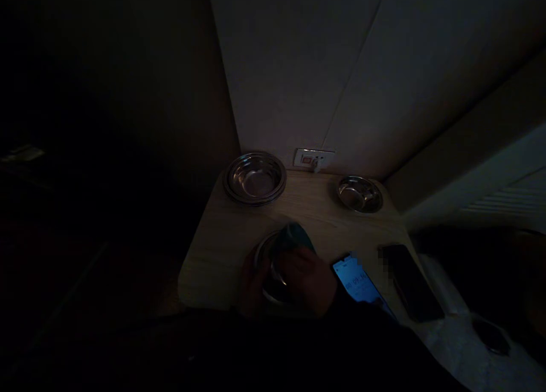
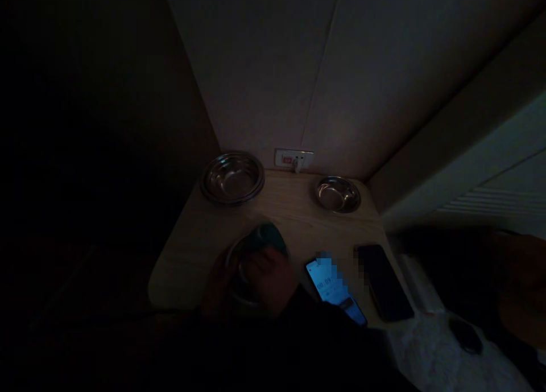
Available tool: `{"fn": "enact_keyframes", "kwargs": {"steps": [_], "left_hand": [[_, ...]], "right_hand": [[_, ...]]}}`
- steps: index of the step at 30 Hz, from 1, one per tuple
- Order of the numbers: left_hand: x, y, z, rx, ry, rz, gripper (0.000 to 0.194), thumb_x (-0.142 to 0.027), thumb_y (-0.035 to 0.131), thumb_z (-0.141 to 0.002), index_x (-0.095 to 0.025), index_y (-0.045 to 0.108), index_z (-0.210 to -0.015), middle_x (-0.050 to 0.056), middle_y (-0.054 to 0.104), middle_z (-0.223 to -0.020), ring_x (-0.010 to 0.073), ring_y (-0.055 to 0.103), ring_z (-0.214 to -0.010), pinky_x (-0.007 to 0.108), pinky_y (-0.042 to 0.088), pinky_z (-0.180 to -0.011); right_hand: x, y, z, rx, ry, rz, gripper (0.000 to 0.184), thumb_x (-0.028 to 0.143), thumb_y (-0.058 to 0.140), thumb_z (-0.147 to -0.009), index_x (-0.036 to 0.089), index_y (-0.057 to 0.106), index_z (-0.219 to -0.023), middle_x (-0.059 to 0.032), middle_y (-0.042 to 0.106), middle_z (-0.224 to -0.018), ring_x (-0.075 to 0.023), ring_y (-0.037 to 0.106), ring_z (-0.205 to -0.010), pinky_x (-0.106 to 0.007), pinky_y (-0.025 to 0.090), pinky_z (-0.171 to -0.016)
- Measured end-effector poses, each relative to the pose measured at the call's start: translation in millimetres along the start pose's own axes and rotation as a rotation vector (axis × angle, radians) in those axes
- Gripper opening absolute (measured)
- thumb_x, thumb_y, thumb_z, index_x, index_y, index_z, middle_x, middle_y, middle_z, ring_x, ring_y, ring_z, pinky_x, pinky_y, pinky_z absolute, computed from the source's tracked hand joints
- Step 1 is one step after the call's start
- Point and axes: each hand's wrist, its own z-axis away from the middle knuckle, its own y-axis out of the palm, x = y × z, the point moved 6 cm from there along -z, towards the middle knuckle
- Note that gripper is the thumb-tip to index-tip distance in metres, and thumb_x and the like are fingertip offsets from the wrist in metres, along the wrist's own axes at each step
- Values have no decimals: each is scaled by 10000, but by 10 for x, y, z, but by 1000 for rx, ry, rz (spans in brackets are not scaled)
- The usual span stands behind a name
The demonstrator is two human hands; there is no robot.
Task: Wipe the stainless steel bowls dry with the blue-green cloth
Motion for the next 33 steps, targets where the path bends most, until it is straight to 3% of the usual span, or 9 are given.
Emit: {"fn": "enact_keyframes", "kwargs": {"steps": [3,8,11,13,16,20,24,29,33], "left_hand": [[-15,-33,-5,-27,9,-84,495,-483,625,-720,-193,592,-1120,101,613,-1178,278,549,-1096,397,398,-959],[-84,-22,-5,-16,68,-97,427,-448,626,-733,-208,629,-1086,86,600,-1207,273,500,-1168,367,344,-1015],[-52,-2,-9,5,38,8,478,-466,605,-743,-187,594,-1132,99,647,-1117,269,570,-1073,391,404,-955],[-56,46,-3,59,37,23,470,-416,621,-748,-190,573,-1157,92,614,-1186,257,547,-1113,372,403,-960],[-76,45,10,26,51,15,446,-411,609,-759,-192,579,-1146,93,610,-1196,261,541,-1125,371,398,-968],[-48,47,32,16,-13,11,491,-440,609,-748,-185,551,-1164,99,619,-1177,265,562,-1093,382,425,-939],[-143,61,49,-11,45,-14,433,-413,611,-752,-203,579,-1130,78,614,-1189,259,537,-1129,364,408,-960],[-161,102,58,34,37,12,417,-405,610,-752,-197,587,-1112,79,637,-1147,255,567,-1088,364,422,-942],[-135,66,62,-3,55,-47,439,-423,593,-764,-204,569,-1144,80,599,-1210,254,523,-1145,364,381,-985]], "right_hand": [[39,19,1,0,-29,-47,185,159,490,-882,177,643,-986,-51,695,-975,-190,564,-833,-300,503,-699],[-31,-17,-37,-44,55,-6,184,139,483,-870,163,652,-938,-63,699,-957,-213,560,-842,-318,504,-713],[29,7,-36,-10,-19,-67,187,140,491,-868,167,643,-974,-50,694,-984,-199,561,-828,-301,506,-712],[11,10,-49,-10,2,-62,191,125,503,-855,159,643,-980,-53,698,-969,-203,563,-837,-308,507,-735],[-41,2,-69,-22,66,-1,192,108,508,-840,142,652,-962,-69,699,-961,-219,562,-844,-327,509,-736],[-33,2,-70,11,-15,-43,209,124,506,-846,157,644,-999,-56,689,-1008,-200,566,-858,-296,511,-730],[-172,-52,-80,-18,90,49,232,94,479,-830,159,658,-964,-67,704,-912,-217,574,-834,-326,510,-728],[-81,-31,-26,18,-13,-56,235,106,474,-843,155,641,-1002,-60,685,-1030,-199,568,-866,-301,512,-749],[-146,-60,-62,-25,70,-34,235,94,465,-833,154,643,-974,-71,700,-940,-211,567,-825,-326,507,-725]]}}
